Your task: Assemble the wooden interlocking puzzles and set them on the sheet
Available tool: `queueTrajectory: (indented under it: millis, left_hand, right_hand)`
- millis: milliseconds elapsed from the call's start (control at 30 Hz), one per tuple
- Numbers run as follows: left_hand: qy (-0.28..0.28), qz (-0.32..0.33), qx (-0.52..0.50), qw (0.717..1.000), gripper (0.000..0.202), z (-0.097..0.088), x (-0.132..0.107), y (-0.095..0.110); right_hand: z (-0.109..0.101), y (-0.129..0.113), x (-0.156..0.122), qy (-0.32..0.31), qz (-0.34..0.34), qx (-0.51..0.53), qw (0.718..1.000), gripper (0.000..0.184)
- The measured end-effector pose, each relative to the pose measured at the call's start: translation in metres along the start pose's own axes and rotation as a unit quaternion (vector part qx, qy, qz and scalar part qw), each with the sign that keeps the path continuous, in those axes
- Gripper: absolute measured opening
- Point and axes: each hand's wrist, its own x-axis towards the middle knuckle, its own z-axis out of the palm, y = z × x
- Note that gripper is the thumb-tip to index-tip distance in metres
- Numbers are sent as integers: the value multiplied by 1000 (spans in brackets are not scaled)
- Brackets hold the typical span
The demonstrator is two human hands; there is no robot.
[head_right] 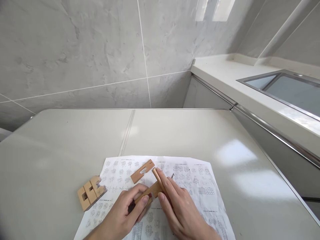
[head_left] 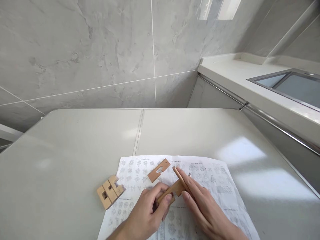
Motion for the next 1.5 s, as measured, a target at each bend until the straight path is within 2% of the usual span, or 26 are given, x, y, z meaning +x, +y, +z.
queueTrajectory:
  millis: [367, 533, 933, 1100, 1500]
  left_hand:
    - [0, 4, 8, 1000, 44, -1, 0, 1]
    - [-5, 9, 10, 1000, 43, -1, 0, 2]
    - [-4, 13, 48, 999, 41, -1, 1, 4]
    - [-11, 9, 45, 999, 42, -1, 1, 2]
    - [-18, 9, 23, 1000, 40, 0, 0, 7]
  right_hand:
    - [-1, -3, 3, -5, -14, 52, 999, 64]
    - [-1, -3, 4, -8, -16, 52, 999, 64]
    - [1, -18, 10, -31, -68, 27, 997, 69]
    - [4, -14, 10, -21, -72, 36, 997, 68]
    - [12, -9, 9, 16, -107, -36, 994, 66]
